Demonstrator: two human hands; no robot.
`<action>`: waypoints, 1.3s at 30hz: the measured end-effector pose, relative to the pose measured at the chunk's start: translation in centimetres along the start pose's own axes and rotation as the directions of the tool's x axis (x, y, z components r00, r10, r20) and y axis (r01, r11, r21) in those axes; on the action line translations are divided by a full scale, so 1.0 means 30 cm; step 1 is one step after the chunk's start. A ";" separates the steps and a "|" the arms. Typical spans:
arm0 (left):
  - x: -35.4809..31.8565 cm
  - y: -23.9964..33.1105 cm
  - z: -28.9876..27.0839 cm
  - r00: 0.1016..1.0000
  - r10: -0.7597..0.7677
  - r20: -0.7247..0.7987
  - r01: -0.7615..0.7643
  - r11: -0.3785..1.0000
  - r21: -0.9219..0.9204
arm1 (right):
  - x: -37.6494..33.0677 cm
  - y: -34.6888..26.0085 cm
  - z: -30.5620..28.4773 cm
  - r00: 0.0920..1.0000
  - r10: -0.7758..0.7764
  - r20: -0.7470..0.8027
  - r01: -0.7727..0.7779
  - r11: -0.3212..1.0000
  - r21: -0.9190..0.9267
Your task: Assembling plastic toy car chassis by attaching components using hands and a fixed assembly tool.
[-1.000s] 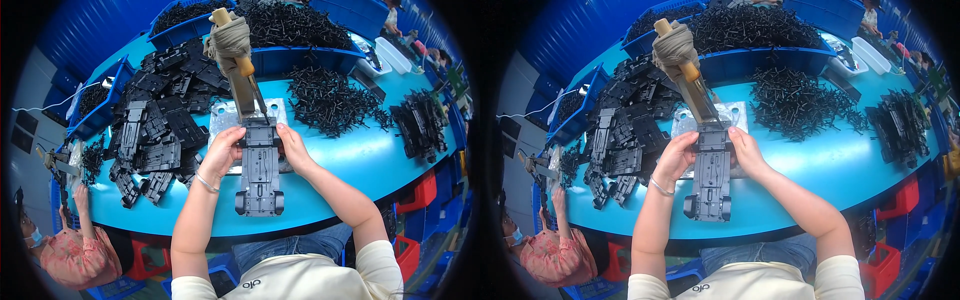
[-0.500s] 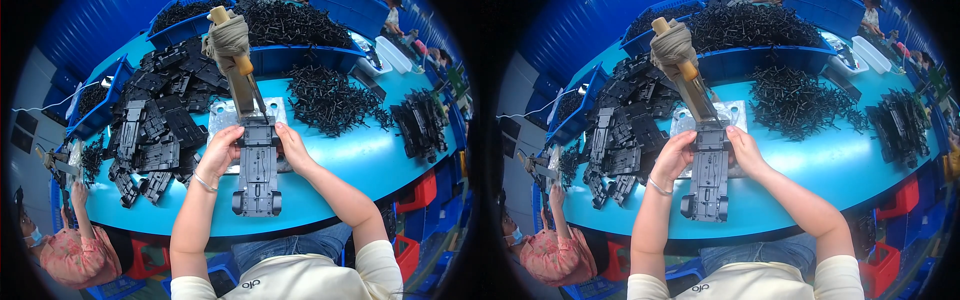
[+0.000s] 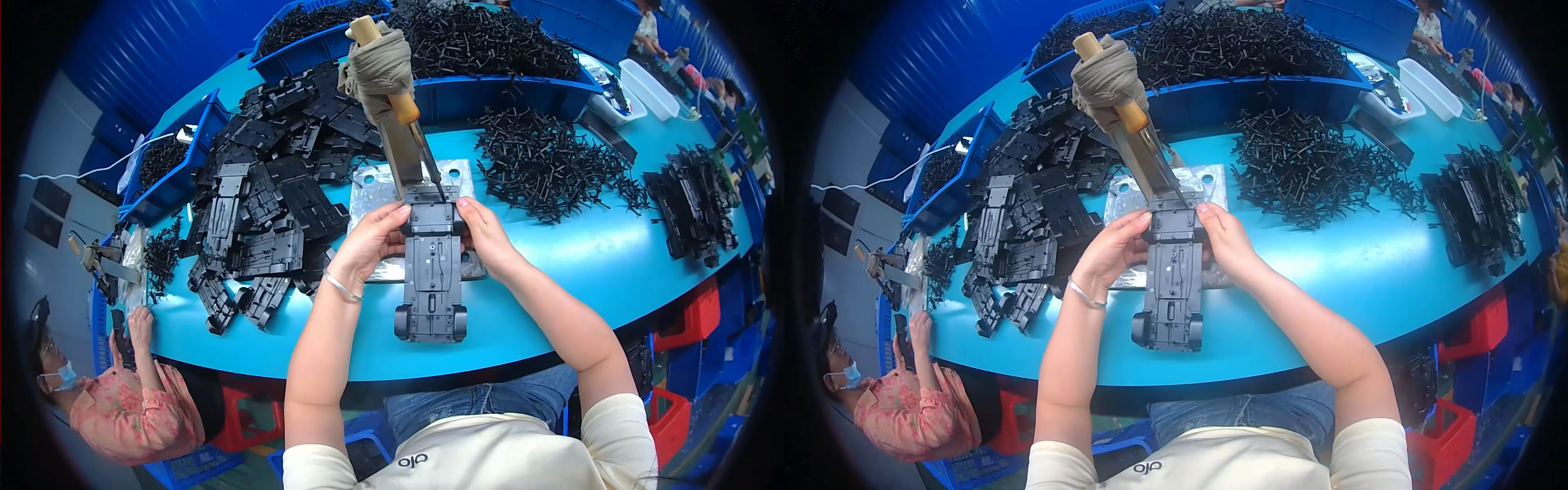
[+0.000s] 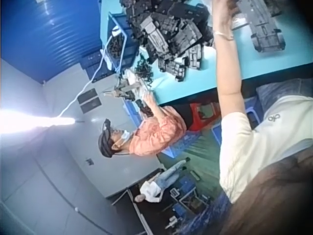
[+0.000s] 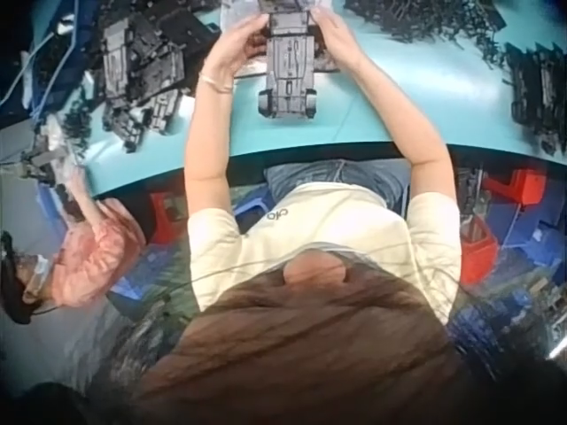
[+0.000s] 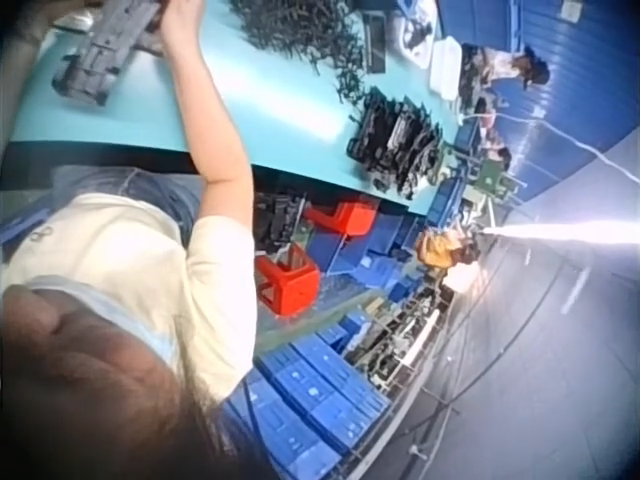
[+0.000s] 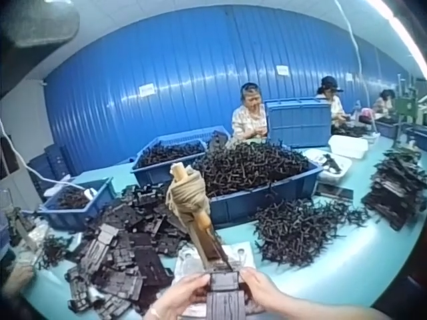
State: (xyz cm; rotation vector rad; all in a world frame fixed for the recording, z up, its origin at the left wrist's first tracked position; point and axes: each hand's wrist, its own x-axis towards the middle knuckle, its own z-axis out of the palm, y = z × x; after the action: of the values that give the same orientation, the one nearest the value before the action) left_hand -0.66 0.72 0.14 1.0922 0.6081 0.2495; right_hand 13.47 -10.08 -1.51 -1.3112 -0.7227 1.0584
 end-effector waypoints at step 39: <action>0.154 0.028 0.130 0.992 0.014 -0.126 -0.037 0.983 -0.182 | 0.023 -0.069 -0.085 0.979 -0.089 -0.185 0.087 0.996 -0.020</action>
State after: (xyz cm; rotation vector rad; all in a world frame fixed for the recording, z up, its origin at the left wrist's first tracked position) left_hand 5.41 0.35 0.58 0.9115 0.6682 0.3908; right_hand 16.45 -10.35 0.01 -1.3559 -0.6408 0.8492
